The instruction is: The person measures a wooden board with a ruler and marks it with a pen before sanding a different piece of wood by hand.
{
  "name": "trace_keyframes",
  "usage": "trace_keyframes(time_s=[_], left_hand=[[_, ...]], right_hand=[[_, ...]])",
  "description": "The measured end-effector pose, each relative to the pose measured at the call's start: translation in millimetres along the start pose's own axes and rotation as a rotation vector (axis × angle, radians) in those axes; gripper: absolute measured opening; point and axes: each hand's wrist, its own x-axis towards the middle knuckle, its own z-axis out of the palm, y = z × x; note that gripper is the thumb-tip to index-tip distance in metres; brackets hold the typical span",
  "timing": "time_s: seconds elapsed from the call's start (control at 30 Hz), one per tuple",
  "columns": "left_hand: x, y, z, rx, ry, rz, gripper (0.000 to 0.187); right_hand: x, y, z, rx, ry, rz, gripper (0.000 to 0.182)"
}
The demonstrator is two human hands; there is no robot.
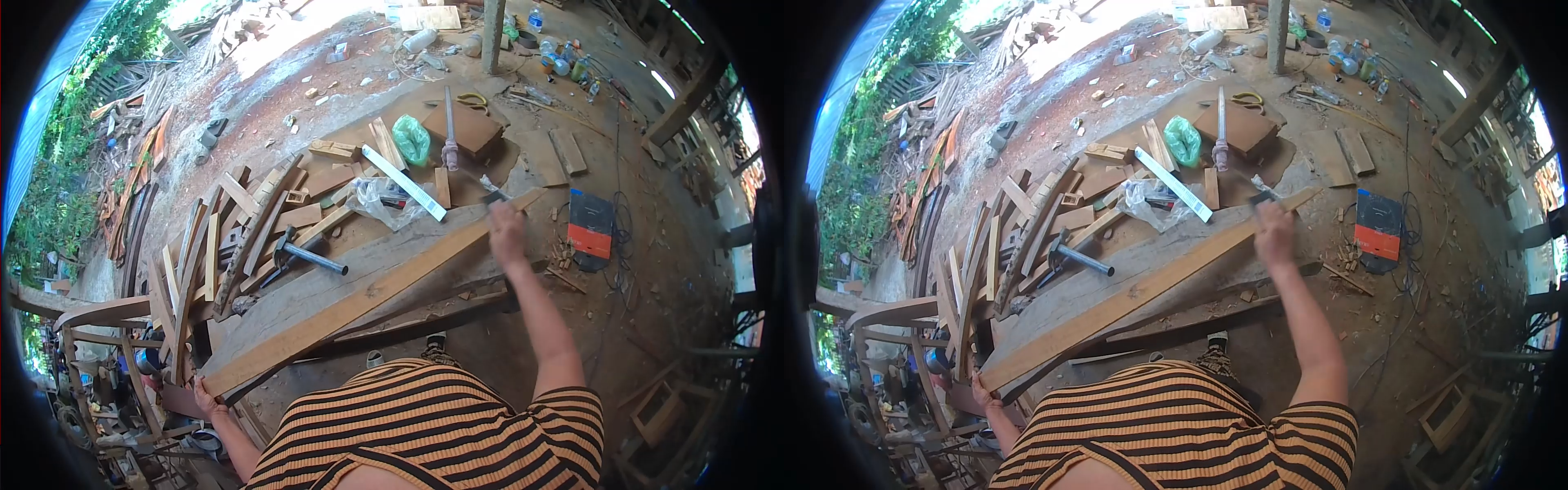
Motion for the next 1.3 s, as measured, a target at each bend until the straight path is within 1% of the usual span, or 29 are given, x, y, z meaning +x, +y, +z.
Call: trace_keyframes(time_s=[0.03, 0.07, 0.1, 0.13, 0.2, 0.23, 0.3, 0.37, 0.4, 0.43, 0.47, 0.53, 0.6, 0.63, 0.67, 0.73, 0.77, 0.83, 0.87, 0.9, 0.93, 0.97, 1.0, 1.03, 1.07, 1.13, 1.17, 1.23, 1.3], left_hand=[[7.2, -5.1, -7.0, 0.018, -0.010, -0.022, 0.020], [13.6, -9.3, -14.4, 0.038, -0.024, -0.043, 0.021], [15.0, -8.6, -18.0, 0.046, -0.032, -0.044, 0.021], [16.4, -8.5, -21.3, 0.044, -0.029, -0.061, 0.022], [18.5, -10.7, -24.2, 0.046, -0.033, -0.080, 0.024], [20.0, -11.5, -24.6, 0.049, -0.009, -0.059, 0.025], [24.2, -6.7, -30.8, 0.054, 0.015, -0.032, 0.026], [27.9, 0.2, -37.4, 0.196, 0.026, -0.150, 0.027], [30.2, 1.2, -38.9, 0.200, 0.024, -0.145, 0.027], [32.7, -0.2, -38.5, 0.137, 0.025, -0.100, 0.026], [34.7, -1.9, -38.7, 0.071, 0.026, -0.058, 0.025], [31.1, 3.8, -39.2, 0.110, 0.033, -0.064, 0.026], [29.8, 4.3, -37.2, 0.149, 0.039, -0.078, 0.027], [38.2, 0.3, -39.1, 0.140, 0.032, -0.067, 0.027], [42.1, -4.1, -42.7, 0.131, 0.025, -0.057, 0.027], [31.8, -3.2, -40.9, 0.130, 0.016, -0.089, 0.027], [29.0, -1.7, -39.2, 0.126, 0.005, -0.114, 0.026], [26.8, -3.9, -34.2, 0.099, 0.058, -0.107, 0.025], [23.3, -6.9, -33.8, 0.073, 0.097, -0.098, 0.024], [25.2, -9.8, -35.5, 0.065, 0.082, -0.083, 0.025], [21.7, -8.9, -38.2, 0.061, 0.094, -0.083, 0.025], [19.9, -8.9, -37.4, 0.044, 0.057, -0.085, 0.024], [18.0, -9.2, -34.7, 0.026, 0.019, -0.088, 0.024], [13.3, -7.4, -33.6, 0.045, 0.035, -0.094, 0.023], [9.9, -6.7, -35.5, 0.040, 0.044, -0.095, 0.023], [3.6, -6.9, -35.8, 0.058, 0.014, -0.098, 0.024], [-0.2, -8.1, -34.9, 0.045, 0.025, -0.098, 0.024], [-14.4, -5.5, -27.5, 0.044, 0.031, -0.073, 0.026], [-15.0, -13.7, -26.8, -0.002, 0.074, -0.041, 0.026]], right_hand=[[-14.7, -40.9, -13.9, -0.011, -0.029, -0.101, 0.030], [-33.8, -74.6, -25.9, 0.110, -0.082, -0.163, 0.031], [-46.0, -90.6, -34.6, 0.231, -0.132, -0.220, 0.032], [-47.5, -85.5, -39.7, 0.226, -0.134, -0.209, 0.032], [-44.5, -69.7, -46.7, 0.319, -0.241, -0.383, 0.039], [-31.4, -43.5, -42.0, 0.297, -0.203, -0.334, 0.036], [-7.9, 18.4, -29.1, 0.130, -0.088, -0.147, 0.035], [12.2, 84.9, -7.6, 0.035, -0.031, 0.003, 0.034], [21.3, 111.5, 2.3, 0.007, -0.018, 0.092, 0.033], [26.7, 121.1, 4.0, -0.021, -0.006, 0.180, 0.033], [23.7, 123.9, 8.5, -0.019, -0.005, 0.184, 0.033], [23.4, 108.7, 12.0, -0.096, 0.050, 0.250, 0.033], [8.8, 72.9, 11.7, 0.039, 0.034, 0.193, 0.033], [1.2, 25.4, -13.5, 0.171, -0.055, 0.140, 0.034], [-10.4, -11.2, -27.6, 0.173, -0.084, -0.064, 0.033], [-41.3, -65.9, -42.7, 0.307, -0.167, -0.288, 0.032], [-37.9, -65.7, -47.3, 0.313, -0.171, -0.297, 0.032], [-32.2, -53.6, -54.0, 0.345, -0.248, -0.429, 0.032], [-23.9, -29.9, -46.9, 0.309, -0.182, -0.376, 0.032], [-11.3, 3.3, -35.9, 0.272, -0.117, -0.323, 0.032], [-0.6, 34.4, -28.6, 0.192, -0.090, -0.222, 0.031], [9.1, 64.4, -21.3, 0.110, -0.064, -0.121, 0.031], [18.4, 95.3, -9.3, 0.093, -0.059, -0.016, 0.031], [24.5, 111.8, 0.1, 0.075, -0.054, 0.088, 0.031], [26.3, 108.2, 2.1, 0.078, -0.055, 0.078, 0.031], [29.1, 94.9, 4.4, -0.019, -0.002, 0.222, 0.031], [22.2, 79.2, 10.4, -0.051, 0.011, 0.245, 0.032], [0.0, 19.5, -0.1, 0.072, -0.032, 0.079, 0.032], [-31.4, -58.0, -20.9, 0.104, -0.107, -0.109, 0.038]])
